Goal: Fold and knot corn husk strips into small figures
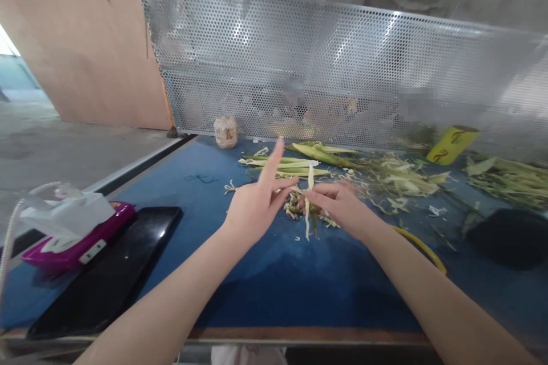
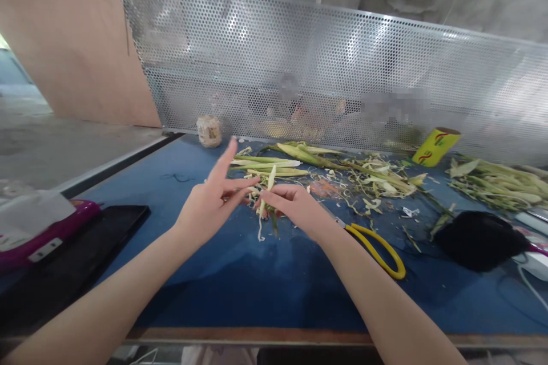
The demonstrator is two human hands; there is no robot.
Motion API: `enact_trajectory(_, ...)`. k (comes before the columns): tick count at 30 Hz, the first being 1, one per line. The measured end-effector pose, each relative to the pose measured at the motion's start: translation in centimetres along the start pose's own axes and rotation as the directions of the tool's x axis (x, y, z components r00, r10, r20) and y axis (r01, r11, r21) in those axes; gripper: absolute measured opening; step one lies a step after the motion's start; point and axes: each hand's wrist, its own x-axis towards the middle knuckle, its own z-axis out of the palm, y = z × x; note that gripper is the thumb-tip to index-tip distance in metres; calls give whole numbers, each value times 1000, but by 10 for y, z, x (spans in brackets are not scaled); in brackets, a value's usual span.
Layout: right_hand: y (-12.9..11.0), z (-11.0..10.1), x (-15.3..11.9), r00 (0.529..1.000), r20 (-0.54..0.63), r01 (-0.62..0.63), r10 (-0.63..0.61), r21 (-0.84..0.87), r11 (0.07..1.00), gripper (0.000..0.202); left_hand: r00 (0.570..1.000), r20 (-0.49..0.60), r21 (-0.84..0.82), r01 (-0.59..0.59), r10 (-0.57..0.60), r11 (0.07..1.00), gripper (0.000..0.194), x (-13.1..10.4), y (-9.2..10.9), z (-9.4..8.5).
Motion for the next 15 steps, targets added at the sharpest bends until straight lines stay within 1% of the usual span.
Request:
enact_trajectory(1,0,0,0,999,-33,22,-23,-5,1000,25,999,-23,-71,44,-45,997,79,0,0,1)
enact_trajectory(2,0,0,1,996,-71,47,-49,-20,999,24,995,-25,-156,93,-99,983,86,0,0,2)
enact_trajectory(3,-1,-1,1,991,-110,74,-78,-39,996,22,989,5,-247,147,-151,958,90,-1,1,4)
enact_trajectory(5,-1,-1,1,975,-180,125,-134,-57,990,18,967,136,-415,252,-215,874,88,-2,3,7)
enact_trajectory(6,-1,-1,1,967,-206,144,-151,-50,988,17,957,192,-474,284,-217,833,87,-2,4,8)
enact_trajectory(7,-2,0,1,962,-222,157,-161,-33,987,17,952,225,-511,296,-207,807,88,-2,5,9)
enact_trajectory(9,-3,2,0,964,-213,169,-162,13,986,17,958,222,-541,274,-180,795,93,-2,5,11)
enact_trajectory(11,-5,4,-1,974,-152,173,-166,34,984,16,964,204,-546,258,-173,797,93,-2,4,12)
enact_trajectory(13,-6,5,-3,980,-86,183,-180,18,983,16,960,214,-561,274,-183,782,89,-1,2,11)
enact_trajectory(15,-7,5,-3,981,-76,177,-178,-21,984,15,951,239,-572,300,-194,764,88,-1,0,11)
